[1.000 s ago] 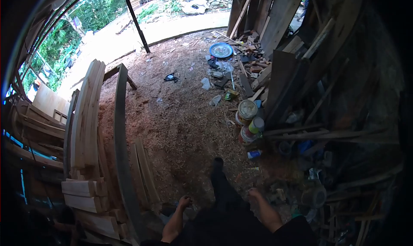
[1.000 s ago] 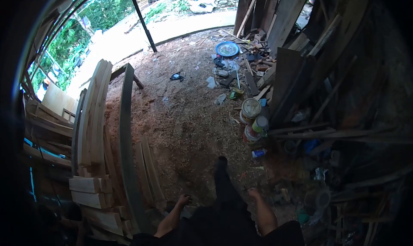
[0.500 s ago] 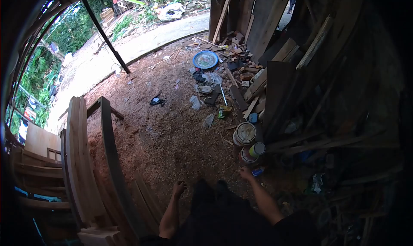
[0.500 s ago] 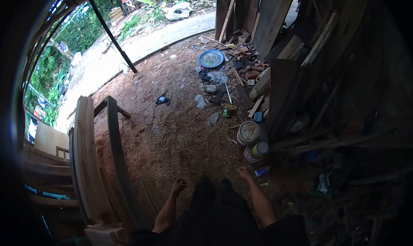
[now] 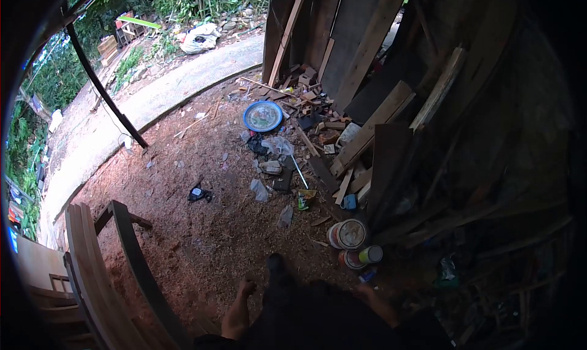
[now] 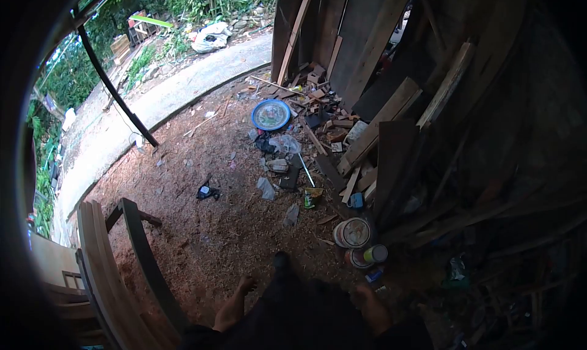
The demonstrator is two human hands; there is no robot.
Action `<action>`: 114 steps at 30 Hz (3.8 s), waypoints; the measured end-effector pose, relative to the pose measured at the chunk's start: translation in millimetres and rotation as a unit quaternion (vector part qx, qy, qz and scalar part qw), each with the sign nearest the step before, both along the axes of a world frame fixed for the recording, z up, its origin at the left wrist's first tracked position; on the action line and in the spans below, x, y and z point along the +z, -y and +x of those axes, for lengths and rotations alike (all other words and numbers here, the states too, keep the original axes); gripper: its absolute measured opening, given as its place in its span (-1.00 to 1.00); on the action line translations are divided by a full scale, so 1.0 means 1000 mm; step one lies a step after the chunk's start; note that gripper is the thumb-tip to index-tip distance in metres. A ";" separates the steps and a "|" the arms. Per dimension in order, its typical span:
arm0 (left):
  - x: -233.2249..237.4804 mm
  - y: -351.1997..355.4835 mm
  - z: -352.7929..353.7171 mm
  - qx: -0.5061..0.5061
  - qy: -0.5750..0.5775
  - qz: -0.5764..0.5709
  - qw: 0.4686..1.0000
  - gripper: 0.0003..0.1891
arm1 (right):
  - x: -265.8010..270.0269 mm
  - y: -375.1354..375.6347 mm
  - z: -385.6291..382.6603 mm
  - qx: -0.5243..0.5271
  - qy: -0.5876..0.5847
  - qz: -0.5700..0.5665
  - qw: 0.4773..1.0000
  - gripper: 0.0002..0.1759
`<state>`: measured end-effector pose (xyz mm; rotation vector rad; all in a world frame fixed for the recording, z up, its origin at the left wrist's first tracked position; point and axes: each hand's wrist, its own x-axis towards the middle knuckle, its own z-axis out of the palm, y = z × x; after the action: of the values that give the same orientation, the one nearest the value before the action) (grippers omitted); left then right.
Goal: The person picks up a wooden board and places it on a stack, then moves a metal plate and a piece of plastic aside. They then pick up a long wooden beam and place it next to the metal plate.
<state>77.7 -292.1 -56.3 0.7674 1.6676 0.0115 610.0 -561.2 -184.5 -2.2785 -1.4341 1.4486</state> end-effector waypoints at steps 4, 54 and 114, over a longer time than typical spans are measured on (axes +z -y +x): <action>0.014 -0.100 0.002 -0.054 0.048 0.072 0.995 -0.69 | 0.022 -0.115 -0.044 -0.287 -0.135 -0.043 0.947 -0.76; 0.197 -0.806 0.894 -0.508 0.344 0.137 0.778 -0.60 | 0.445 -0.747 0.435 -0.596 -0.008 0.358 0.719 -0.71; 0.234 -0.821 0.797 -0.660 0.359 0.401 0.524 -0.27 | 0.375 -0.860 0.294 -0.438 0.091 0.391 0.804 -0.40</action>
<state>875.2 529.3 177.2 2.2083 -0.1503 0.0239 903.7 299.2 190.5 -2.0175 -0.5828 0.2701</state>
